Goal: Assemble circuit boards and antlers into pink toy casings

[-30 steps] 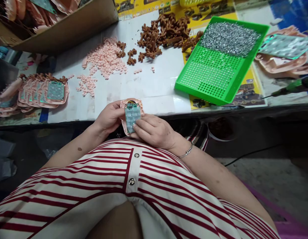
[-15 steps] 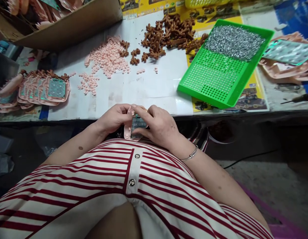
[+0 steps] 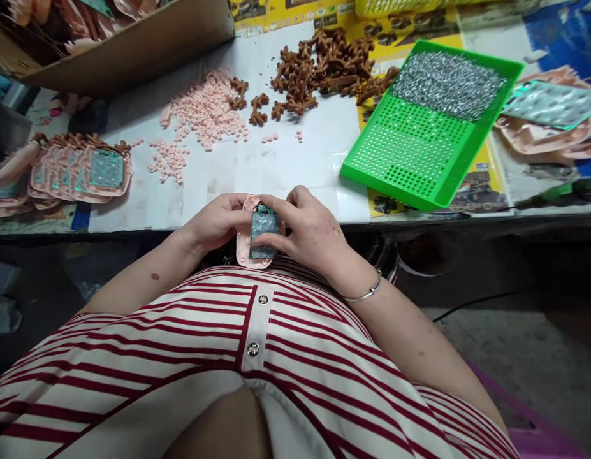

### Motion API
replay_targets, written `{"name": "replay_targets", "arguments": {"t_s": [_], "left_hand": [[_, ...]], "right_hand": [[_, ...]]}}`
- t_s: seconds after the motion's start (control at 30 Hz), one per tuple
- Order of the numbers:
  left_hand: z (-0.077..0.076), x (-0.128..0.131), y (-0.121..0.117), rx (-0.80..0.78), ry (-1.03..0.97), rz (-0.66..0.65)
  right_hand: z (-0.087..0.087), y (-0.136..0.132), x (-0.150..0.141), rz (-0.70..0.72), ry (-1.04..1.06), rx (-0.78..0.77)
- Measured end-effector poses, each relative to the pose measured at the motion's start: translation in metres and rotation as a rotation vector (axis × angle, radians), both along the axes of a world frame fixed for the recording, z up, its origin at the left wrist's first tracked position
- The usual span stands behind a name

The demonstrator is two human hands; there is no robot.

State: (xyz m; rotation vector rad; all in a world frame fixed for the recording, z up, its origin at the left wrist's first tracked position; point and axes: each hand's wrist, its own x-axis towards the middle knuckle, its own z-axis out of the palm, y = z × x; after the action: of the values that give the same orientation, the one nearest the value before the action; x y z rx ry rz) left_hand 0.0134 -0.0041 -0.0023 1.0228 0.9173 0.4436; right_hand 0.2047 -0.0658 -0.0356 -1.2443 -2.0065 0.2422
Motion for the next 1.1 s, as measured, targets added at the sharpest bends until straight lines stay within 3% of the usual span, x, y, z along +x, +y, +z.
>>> {"name": "replay_targets", "arguments": {"t_s": [0.37,0.57,0.67,0.87,1.1], "left_hand": [[-0.004,-0.01,0.004,-0.15,-0.161,-0.017],[-0.007,-0.001,-0.004,0.014,-0.101,-0.027],[-0.008,0.002,-0.005,0.01,-0.105,0.009],[-0.002,0.002,0.0,0.001,-0.135,0.046],[-0.004,0.004,0.001,-0.051,-0.141,0.071]], "right_hand": [[0.003,0.001,-0.002,-0.014,0.005,-0.09],[0.0,-0.001,-0.007,-0.073,-0.08,-0.084],[-0.001,0.0,-0.008,-0.092,-0.052,-0.081],[-0.008,0.005,0.005,0.093,0.192,-0.136],[-0.013,0.003,0.013,0.167,0.246,-0.184]]}}
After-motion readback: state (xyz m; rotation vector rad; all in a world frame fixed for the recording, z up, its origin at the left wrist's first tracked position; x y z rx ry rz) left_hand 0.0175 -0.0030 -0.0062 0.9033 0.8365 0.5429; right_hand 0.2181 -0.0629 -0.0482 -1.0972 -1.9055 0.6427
